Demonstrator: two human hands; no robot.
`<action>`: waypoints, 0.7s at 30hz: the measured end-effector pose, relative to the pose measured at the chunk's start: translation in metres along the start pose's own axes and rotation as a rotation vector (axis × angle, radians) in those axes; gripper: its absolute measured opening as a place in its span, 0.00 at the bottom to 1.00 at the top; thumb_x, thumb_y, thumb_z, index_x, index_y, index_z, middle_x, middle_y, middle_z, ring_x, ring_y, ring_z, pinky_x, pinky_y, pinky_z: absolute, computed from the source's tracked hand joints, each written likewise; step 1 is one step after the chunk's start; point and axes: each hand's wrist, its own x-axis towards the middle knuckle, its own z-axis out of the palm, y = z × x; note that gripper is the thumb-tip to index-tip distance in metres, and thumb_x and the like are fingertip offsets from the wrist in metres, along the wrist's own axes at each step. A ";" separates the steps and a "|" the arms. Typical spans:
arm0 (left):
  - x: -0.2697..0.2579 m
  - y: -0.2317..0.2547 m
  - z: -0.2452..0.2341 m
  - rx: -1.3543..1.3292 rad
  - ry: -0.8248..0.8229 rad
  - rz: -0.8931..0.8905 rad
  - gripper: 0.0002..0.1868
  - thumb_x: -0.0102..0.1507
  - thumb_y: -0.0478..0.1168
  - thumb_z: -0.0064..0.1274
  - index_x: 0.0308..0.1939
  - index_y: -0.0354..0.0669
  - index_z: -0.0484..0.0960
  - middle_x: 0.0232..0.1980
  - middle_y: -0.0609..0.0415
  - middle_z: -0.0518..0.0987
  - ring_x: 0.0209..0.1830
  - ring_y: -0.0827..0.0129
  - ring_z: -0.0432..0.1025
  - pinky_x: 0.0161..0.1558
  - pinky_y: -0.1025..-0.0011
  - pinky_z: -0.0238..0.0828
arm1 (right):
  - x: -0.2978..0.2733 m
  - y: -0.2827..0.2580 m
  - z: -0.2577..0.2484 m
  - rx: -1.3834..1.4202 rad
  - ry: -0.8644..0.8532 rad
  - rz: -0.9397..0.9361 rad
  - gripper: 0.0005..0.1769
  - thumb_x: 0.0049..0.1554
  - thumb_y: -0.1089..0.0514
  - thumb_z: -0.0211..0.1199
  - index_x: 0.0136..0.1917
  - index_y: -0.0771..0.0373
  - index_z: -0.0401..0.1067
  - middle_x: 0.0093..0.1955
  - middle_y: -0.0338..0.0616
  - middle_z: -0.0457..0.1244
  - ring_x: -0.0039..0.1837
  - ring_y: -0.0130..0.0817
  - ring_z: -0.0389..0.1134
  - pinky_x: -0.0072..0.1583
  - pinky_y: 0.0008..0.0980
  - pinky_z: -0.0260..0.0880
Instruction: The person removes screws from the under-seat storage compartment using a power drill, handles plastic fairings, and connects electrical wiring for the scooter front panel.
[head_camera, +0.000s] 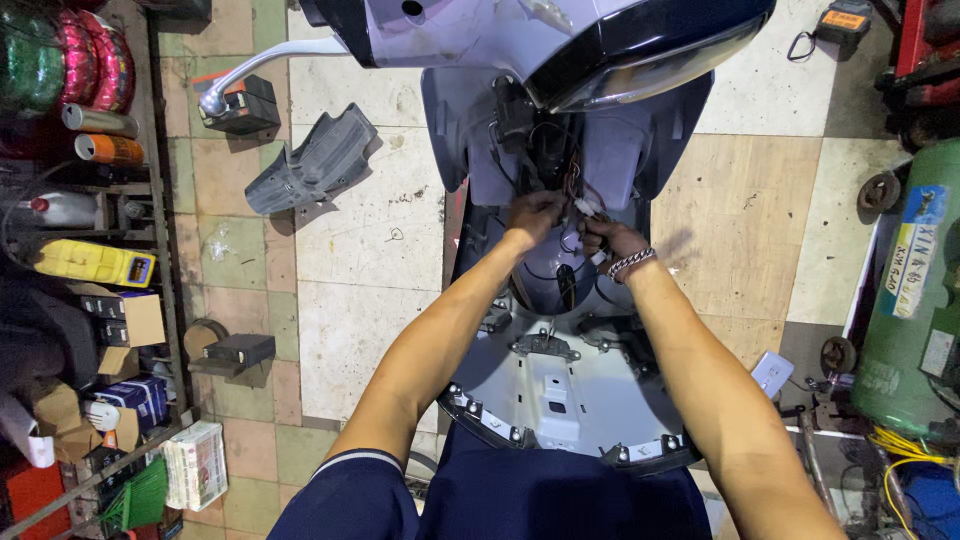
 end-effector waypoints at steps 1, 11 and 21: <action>0.003 -0.005 0.002 -0.005 0.028 -0.032 0.11 0.64 0.36 0.58 0.48 0.38 0.87 0.39 0.53 0.84 0.35 0.71 0.75 0.38 0.73 0.72 | 0.001 0.001 -0.001 0.026 -0.008 0.003 0.02 0.66 0.62 0.54 0.51 0.63 0.66 0.39 0.38 0.61 0.34 0.23 0.57 0.37 0.23 0.60; -0.026 0.064 0.026 0.210 0.301 -0.076 0.15 0.55 0.43 0.68 0.43 0.41 0.89 0.36 0.51 0.87 0.32 0.67 0.80 0.37 0.71 0.77 | -0.022 -0.011 0.041 -0.097 0.238 0.025 0.07 0.65 0.60 0.55 0.56 0.61 0.69 0.43 0.40 0.64 0.37 0.27 0.62 0.37 0.25 0.63; -0.052 0.124 0.020 0.835 0.396 0.306 0.10 0.61 0.45 0.56 0.42 0.48 0.88 0.39 0.45 0.85 0.39 0.47 0.79 0.43 0.54 0.74 | -0.034 -0.048 0.005 -0.157 0.339 -0.201 0.15 0.64 0.59 0.60 0.59 0.73 0.74 0.48 0.51 0.71 0.39 0.34 0.64 0.42 0.30 0.68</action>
